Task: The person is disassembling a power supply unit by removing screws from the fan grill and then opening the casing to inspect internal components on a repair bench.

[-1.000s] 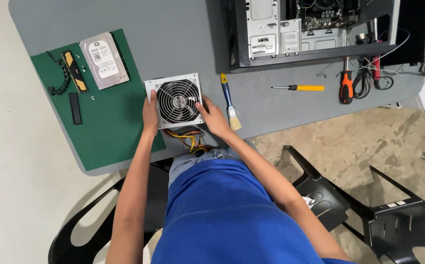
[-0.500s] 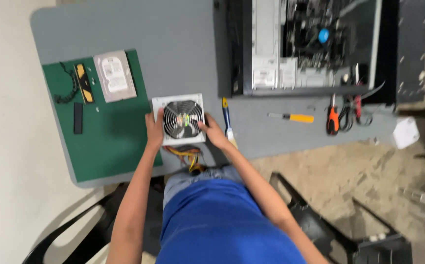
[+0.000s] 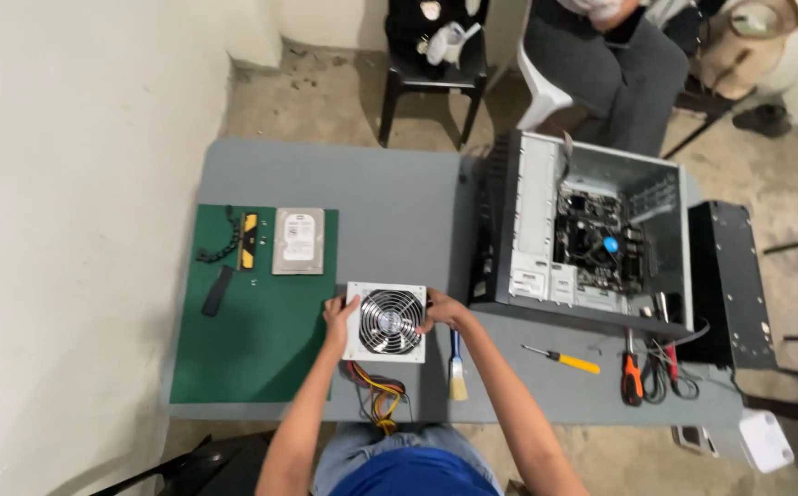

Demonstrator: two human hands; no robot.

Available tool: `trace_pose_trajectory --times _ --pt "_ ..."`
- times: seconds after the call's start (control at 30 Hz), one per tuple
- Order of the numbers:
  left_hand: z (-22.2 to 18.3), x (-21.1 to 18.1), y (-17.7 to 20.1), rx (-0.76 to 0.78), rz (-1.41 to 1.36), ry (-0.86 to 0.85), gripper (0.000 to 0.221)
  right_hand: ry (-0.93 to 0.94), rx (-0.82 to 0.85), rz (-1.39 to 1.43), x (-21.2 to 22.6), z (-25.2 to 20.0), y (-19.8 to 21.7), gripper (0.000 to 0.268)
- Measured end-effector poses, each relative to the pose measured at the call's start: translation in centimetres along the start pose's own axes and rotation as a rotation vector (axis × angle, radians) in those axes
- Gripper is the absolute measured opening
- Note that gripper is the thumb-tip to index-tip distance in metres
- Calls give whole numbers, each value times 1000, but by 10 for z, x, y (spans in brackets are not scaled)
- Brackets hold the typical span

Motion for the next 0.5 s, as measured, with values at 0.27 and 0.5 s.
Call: trace_pose_trajectory --times 0.27,0.5 --pt "16 -12 5 -136 23 -165 49 -97 98 331 4 -55 -38 108" --pt "-42 -29 0 16 256 -62 77 -40 -265 240 -13 -115 -56 86"
Point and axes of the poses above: each hand's wrist, its own z-axis towards the middle knuckle, its own y-axis out of the back of the hand, x = y × z, the point moved 9 cm from there along z, towards the middle knuckle, and after that the axes turned 12 degrees about -y, right-handed, at the moved point
